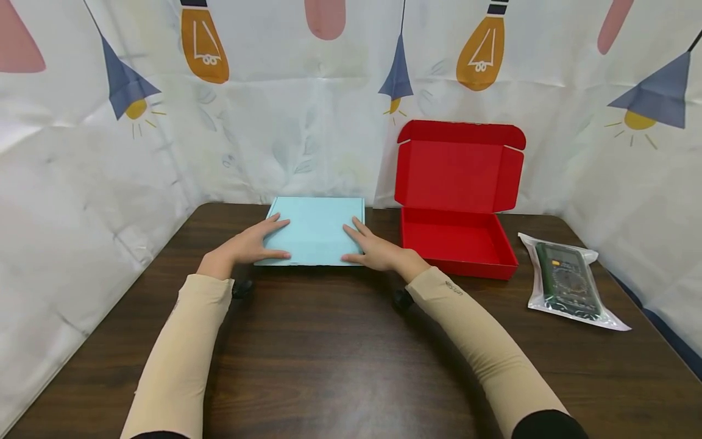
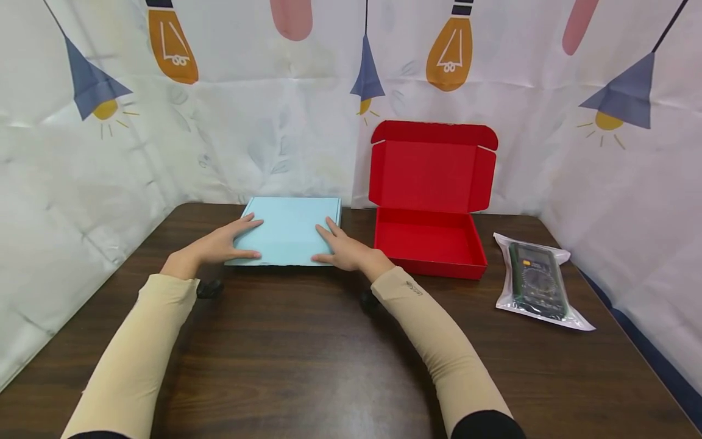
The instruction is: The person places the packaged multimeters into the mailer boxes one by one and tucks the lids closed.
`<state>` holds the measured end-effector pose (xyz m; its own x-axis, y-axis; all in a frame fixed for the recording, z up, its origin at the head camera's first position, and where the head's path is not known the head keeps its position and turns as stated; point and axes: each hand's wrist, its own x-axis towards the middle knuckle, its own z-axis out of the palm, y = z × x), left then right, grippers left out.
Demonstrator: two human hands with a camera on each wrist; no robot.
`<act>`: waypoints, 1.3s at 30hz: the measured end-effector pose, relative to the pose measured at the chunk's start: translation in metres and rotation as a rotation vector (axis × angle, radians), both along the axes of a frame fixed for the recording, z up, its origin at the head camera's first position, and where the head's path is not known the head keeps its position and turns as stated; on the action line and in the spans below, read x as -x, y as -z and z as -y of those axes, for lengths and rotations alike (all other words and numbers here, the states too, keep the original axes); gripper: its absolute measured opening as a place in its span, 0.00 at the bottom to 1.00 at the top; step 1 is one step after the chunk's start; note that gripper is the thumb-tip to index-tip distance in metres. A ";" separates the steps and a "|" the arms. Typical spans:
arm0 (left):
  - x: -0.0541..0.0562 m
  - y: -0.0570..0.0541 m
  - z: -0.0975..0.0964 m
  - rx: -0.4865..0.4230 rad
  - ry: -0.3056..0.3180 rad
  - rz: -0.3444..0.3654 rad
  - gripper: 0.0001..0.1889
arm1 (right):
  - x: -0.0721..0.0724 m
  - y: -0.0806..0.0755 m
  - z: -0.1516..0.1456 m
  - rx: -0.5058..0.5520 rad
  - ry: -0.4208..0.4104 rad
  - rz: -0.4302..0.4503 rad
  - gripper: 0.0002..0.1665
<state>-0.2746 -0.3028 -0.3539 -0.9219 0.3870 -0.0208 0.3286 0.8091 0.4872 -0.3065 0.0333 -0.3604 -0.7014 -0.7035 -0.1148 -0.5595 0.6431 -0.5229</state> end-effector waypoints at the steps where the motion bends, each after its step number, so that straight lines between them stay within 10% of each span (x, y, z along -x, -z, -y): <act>1: 0.001 0.000 0.000 0.005 -0.001 0.005 0.50 | 0.001 0.000 0.001 -0.008 -0.002 -0.002 0.54; 39: 0.007 0.014 0.002 -0.039 -0.005 0.029 0.53 | 0.014 0.001 0.012 -0.087 0.002 0.034 0.63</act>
<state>-0.2816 -0.3043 -0.3679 -0.9229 0.3837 -0.0325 0.3101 0.7907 0.5278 -0.3202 0.0212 -0.3617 -0.6977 -0.6881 -0.1993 -0.5409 0.6884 -0.4834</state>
